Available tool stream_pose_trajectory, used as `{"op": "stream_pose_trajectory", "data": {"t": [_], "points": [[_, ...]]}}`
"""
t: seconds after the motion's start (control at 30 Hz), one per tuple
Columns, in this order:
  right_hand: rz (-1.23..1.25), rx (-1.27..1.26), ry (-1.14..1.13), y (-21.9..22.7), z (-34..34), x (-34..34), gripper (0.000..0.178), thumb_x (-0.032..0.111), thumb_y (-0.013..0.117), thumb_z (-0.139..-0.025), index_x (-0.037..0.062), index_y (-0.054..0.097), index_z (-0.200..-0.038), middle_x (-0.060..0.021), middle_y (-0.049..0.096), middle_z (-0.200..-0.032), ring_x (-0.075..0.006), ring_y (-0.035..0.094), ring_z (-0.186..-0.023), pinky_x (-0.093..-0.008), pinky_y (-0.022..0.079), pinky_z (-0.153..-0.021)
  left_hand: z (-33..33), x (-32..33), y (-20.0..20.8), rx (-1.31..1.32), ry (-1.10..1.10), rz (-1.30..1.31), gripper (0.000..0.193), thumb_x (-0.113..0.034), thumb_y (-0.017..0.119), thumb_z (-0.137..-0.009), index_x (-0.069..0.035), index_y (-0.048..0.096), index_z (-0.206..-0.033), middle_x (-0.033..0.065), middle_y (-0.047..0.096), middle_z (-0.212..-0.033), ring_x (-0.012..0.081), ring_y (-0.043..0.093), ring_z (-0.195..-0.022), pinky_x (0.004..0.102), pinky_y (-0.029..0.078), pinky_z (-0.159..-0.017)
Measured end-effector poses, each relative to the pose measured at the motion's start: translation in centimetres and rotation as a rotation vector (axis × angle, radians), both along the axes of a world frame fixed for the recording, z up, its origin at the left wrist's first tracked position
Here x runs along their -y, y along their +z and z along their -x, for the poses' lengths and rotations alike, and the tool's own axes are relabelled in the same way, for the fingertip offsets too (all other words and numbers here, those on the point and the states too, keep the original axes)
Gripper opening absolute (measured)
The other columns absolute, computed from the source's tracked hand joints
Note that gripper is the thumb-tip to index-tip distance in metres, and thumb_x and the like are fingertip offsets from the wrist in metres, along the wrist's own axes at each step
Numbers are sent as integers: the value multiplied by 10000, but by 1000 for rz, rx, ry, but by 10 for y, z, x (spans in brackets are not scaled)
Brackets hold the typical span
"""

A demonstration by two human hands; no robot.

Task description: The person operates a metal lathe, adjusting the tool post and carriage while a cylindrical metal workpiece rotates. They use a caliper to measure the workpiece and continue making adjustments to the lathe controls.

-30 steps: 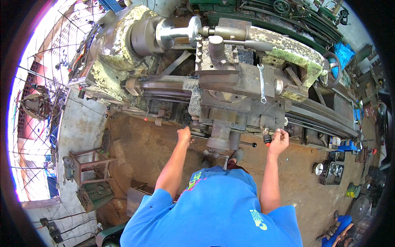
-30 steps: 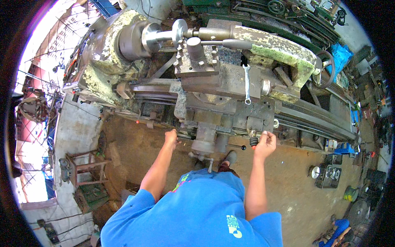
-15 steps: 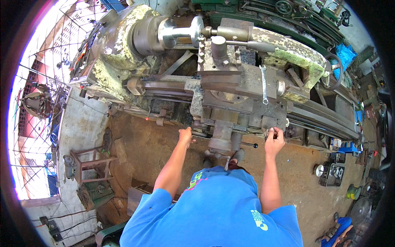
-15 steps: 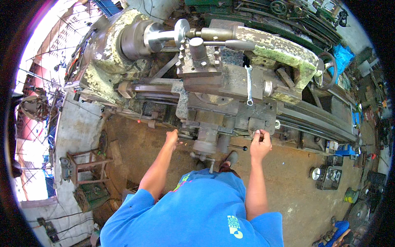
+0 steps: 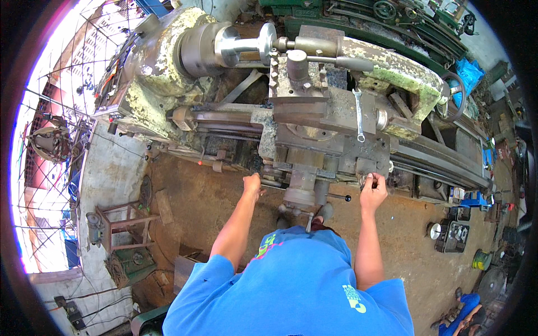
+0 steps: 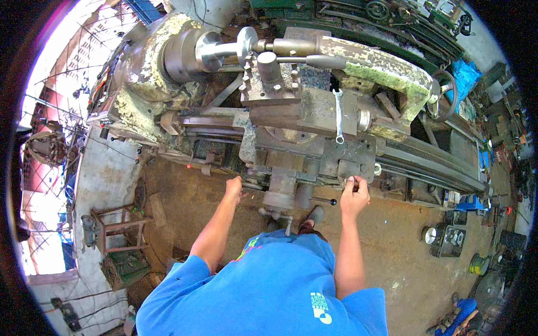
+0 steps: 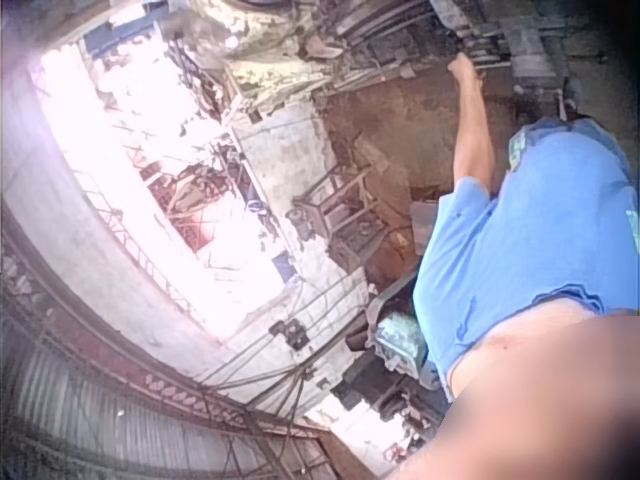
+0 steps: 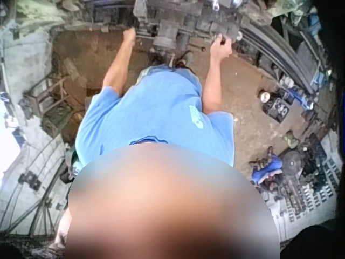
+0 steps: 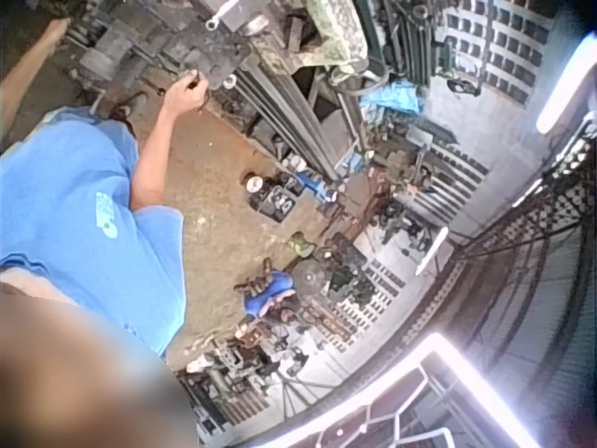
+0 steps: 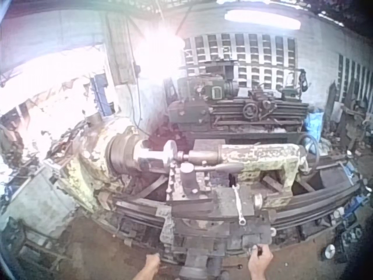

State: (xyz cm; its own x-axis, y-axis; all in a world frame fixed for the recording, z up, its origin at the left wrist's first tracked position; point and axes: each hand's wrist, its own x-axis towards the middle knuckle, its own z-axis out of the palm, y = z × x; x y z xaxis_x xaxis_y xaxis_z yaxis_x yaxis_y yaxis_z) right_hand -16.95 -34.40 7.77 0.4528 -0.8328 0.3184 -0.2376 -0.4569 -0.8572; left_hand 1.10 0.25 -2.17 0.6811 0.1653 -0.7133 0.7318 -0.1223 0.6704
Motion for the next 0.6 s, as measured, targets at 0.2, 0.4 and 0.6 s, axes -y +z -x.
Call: {"op": "stream_pose_trajectory", "data": {"t": [0.2,0.4,0.6], "points": [[-3,-6,-22,-2,0,0,133,119,666,-864,-4,646,-909,-61,630,-681,-133,560,-595,-294,463,-586,-2,-5,2,-75,-22,75,383,-253,512,-916,63,423,-1113,143,531,-853,252,556,-605,429,560,-553],[2,-4,-37,0,-2,-1,134,125,670,-862,-3,649,-896,-51,619,-653,-122,549,-572,-292,454,-566,-2,-4,1,-63,-30,87,394,-245,504,-923,70,415,-1144,171,554,-946,277,601,-692,443,565,-578],[-24,0,-49,1,-2,-2,131,125,667,-863,0,651,-898,-49,611,-642,-116,529,-554,-288,438,-546,0,-2,1,-28,-21,71,385,-233,498,-914,71,415,-1136,163,561,-906,281,604,-758,460,567,-631]]}}
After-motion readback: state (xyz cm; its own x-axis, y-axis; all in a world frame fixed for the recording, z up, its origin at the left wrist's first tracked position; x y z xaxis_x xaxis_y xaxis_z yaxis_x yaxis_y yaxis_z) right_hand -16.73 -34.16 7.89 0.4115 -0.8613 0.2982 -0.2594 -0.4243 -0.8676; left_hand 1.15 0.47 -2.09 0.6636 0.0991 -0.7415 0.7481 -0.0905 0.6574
